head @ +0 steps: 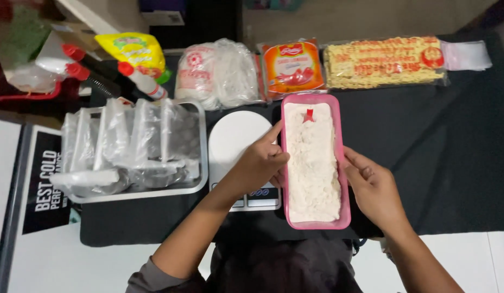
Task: The person places small plastic bags containing dark round items into a metal tray, then uses a small measuring cup and a spoon to transfer white powder from a pink container into another small plastic bag.
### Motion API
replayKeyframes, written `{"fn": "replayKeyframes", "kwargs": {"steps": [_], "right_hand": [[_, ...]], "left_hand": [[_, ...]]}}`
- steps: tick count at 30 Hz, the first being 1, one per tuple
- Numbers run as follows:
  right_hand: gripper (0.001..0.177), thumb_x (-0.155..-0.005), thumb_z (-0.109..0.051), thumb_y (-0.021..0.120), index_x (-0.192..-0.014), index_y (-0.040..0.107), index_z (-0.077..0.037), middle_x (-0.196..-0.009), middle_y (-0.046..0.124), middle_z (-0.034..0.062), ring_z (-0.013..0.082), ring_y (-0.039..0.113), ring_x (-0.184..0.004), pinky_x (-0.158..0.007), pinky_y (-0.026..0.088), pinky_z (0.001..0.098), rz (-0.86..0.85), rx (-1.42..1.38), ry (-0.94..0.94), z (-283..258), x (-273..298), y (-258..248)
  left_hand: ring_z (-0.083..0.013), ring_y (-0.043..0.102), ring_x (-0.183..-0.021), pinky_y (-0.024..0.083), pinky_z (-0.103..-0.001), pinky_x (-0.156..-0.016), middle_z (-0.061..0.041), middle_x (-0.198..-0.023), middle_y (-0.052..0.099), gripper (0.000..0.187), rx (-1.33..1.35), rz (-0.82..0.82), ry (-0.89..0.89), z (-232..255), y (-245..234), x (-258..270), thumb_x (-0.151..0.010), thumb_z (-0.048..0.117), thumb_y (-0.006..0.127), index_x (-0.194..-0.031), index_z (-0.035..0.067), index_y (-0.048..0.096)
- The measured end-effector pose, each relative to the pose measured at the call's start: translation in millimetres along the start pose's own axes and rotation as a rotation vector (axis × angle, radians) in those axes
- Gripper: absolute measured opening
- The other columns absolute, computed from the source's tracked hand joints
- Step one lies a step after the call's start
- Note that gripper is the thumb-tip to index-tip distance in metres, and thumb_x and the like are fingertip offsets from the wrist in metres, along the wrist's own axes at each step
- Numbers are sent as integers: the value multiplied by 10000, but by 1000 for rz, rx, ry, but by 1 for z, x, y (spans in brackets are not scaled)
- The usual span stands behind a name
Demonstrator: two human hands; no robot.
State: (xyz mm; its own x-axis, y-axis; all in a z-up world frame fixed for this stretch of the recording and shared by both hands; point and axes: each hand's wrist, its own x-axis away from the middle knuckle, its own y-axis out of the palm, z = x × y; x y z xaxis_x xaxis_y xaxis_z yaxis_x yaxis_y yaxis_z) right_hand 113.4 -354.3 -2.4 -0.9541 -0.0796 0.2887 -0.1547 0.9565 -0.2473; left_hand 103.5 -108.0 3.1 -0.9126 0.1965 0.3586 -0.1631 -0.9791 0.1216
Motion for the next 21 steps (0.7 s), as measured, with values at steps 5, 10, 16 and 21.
{"fn": "replayKeyframes", "kwargs": {"steps": [5,10,16,21], "right_hand": [[439,-994,-1,536,-1421,640,-9,-1040,749,224,177,632,-829,-786,594,373,0,34,-15,-1,4,11],[443,-986,-5,544,-1419,635,-9,-1103,747,226,175,639,-868,-810,592,382,10,59,-35,-15,9,23],[425,-972,-28,575,-1388,661,-20,-1115,753,227,175,642,-884,-790,601,378,13,90,-38,-18,8,30],[429,-974,-27,567,-1394,647,3,-1118,746,224,191,639,-904,-819,596,383,3,43,-17,-1,-3,29]], "left_hand": [[-327,732,-590,671,-410,-540,-194,-750,678,852,101,-42,17,-14,-15,4,-917,148,573,-1636,18,135],[-358,737,-608,670,-436,-553,-210,-774,661,855,147,-72,40,-25,-25,3,-929,162,578,-1636,18,119],[-346,732,-589,661,-417,-537,-196,-758,643,837,120,-39,22,-20,-27,8,-932,121,551,-1646,43,120],[-338,733,-585,665,-396,-537,-197,-749,637,831,122,-12,2,-18,-24,6,-920,112,543,-1641,41,135]]}}
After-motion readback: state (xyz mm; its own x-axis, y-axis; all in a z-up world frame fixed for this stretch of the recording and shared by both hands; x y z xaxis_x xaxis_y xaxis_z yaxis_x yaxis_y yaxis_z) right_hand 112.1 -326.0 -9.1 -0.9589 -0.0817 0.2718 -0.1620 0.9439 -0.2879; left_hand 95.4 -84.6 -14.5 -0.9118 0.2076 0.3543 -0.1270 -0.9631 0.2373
